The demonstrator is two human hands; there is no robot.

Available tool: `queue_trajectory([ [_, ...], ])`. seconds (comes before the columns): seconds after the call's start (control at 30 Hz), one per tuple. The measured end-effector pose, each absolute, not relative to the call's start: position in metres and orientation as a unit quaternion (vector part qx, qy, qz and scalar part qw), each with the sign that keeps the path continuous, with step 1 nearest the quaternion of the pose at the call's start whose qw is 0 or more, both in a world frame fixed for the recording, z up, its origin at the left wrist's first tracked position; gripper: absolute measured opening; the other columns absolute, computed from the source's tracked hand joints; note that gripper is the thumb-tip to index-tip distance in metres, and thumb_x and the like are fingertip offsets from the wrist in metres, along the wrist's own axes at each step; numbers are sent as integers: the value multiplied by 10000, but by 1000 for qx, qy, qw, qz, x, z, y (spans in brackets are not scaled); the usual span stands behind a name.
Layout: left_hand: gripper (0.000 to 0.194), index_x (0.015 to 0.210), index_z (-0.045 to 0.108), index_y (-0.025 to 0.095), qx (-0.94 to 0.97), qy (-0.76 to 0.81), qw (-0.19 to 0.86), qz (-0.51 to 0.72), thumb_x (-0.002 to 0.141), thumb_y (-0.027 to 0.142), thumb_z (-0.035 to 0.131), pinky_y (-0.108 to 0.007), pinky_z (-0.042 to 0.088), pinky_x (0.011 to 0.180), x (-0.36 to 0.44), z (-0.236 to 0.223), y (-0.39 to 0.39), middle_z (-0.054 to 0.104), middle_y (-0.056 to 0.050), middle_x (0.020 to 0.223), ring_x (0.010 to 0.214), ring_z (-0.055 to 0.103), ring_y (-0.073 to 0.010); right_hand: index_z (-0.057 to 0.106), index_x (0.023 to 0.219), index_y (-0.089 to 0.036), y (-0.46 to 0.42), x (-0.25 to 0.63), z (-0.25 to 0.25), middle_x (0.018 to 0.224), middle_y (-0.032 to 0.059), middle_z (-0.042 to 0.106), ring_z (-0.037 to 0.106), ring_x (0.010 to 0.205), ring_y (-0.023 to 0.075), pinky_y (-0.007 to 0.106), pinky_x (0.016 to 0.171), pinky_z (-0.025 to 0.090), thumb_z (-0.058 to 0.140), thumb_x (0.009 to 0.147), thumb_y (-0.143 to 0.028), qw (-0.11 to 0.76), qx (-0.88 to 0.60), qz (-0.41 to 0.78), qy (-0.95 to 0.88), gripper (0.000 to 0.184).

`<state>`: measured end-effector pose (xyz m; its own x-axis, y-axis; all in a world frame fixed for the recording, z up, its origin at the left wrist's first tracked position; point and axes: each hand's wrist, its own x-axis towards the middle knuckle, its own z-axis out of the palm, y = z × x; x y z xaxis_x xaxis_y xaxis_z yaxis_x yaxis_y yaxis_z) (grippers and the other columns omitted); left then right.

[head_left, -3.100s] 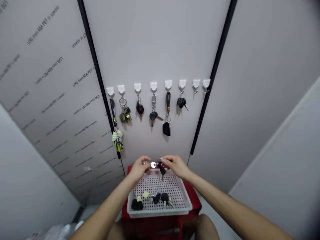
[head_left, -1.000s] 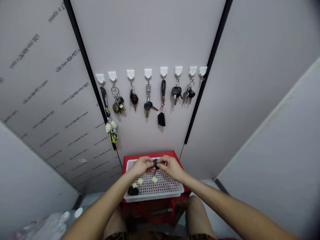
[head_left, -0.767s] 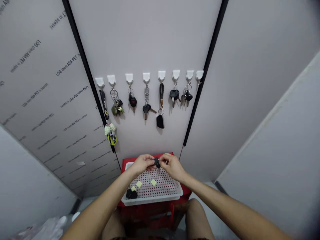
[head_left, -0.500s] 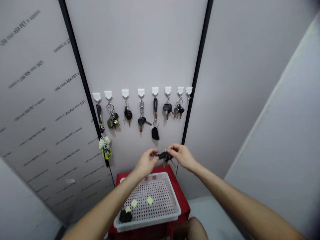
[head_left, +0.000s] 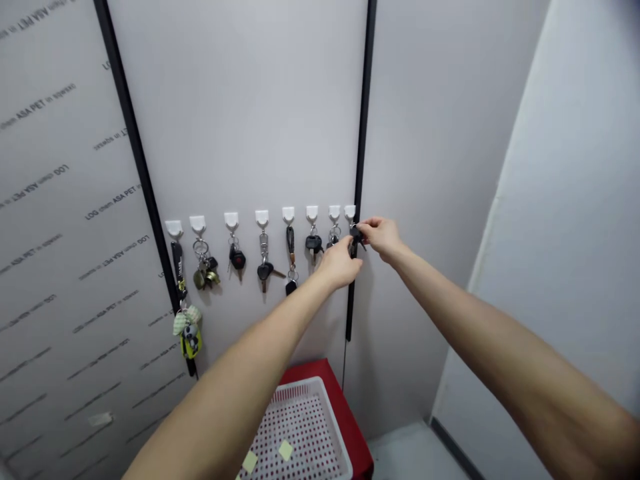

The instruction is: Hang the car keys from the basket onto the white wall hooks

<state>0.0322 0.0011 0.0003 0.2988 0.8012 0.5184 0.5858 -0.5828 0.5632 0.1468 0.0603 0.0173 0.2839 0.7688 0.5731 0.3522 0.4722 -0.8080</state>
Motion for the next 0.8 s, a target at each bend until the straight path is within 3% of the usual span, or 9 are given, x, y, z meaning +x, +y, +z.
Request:
queue_trajectory([
  [0.17, 457, 1053, 389, 104, 797, 456, 93, 386, 600, 147, 433, -311, 326, 808, 42, 7, 5, 475, -131, 1051, 974, 418, -222, 550, 565, -125, 79, 149, 27, 476, -1, 511, 457, 432, 74, 200, 458, 377, 464, 563, -195, 596, -567, 56, -566, 110],
  [0.33, 476, 1074, 372, 100, 788, 472, 119, 378, 604, 145, 431, -302, 307, 832, 33, -5, 0, 444, -131, 1086, 982, 410, -206, 559, 575, -140, 74, 149, 26, 475, 4, 526, 482, 467, 94, 200, 481, 365, 439, 558, -180, 535, -616, 4, -578, 127],
  [0.47, 472, 1055, 386, 114, 752, 476, 205, 407, 594, 156, 477, -261, 340, 792, 6, -43, -6, 462, -109, 1054, 901, 451, -157, 558, 683, -153, 57, 149, 1, 547, 13, 540, 483, 518, 114, 222, 504, 363, 397, 586, -213, 563, -594, -30, -574, 197],
  [0.57, 436, 1003, 410, 125, 676, 510, 290, 446, 577, 115, 498, -201, 383, 659, -24, -99, -12, 530, -54, 859, 727, 485, -95, 538, 784, -175, 38, 136, -47, 515, 6, 507, 452, 467, 120, 236, 452, 349, 364, 601, -217, 571, -554, 11, -605, 256],
  [0.6, 415, 984, 416, 127, 647, 531, 317, 446, 576, 106, 495, -188, 381, 594, -35, -120, -14, 531, -16, 736, 629, 478, -76, 534, 802, -191, 30, 128, -69, 490, 1, 491, 434, 433, 116, 233, 419, 335, 358, 598, -204, 538, -534, 60, -649, 270],
  [0.67, 372, 974, 410, 110, 595, 564, 378, 430, 605, 105, 457, -171, 340, 475, -55, -155, -21, 433, 56, 512, 452, 400, -47, 524, 854, -247, 15, 108, -111, 426, -23, 456, 389, 360, 101, 219, 363, 288, 366, 575, -160, 388, -478, 201, -762, 333],
  [0.73, 455, 1038, 352, 104, 574, 565, 413, 426, 593, 56, 435, -159, 300, 437, -73, -169, -31, 332, 94, 438, 394, 324, -32, 454, 980, -311, 1, 84, -141, 379, -57, 416, 347, 319, 86, 201, 333, 244, 404, 542, -142, 210, -396, 313, -838, 472],
  [0.8, 611, 1137, 227, 119, 578, 548, 400, 454, 570, 16, 430, -156, 302, 455, -89, -155, -43, 313, 103, 435, 404, 311, -31, 316, 1104, -338, -12, 60, -144, 394, -76, 398, 331, 333, 78, 197, 344, 244, 422, 526, -123, 158, -333, 351, -861, 625],
])
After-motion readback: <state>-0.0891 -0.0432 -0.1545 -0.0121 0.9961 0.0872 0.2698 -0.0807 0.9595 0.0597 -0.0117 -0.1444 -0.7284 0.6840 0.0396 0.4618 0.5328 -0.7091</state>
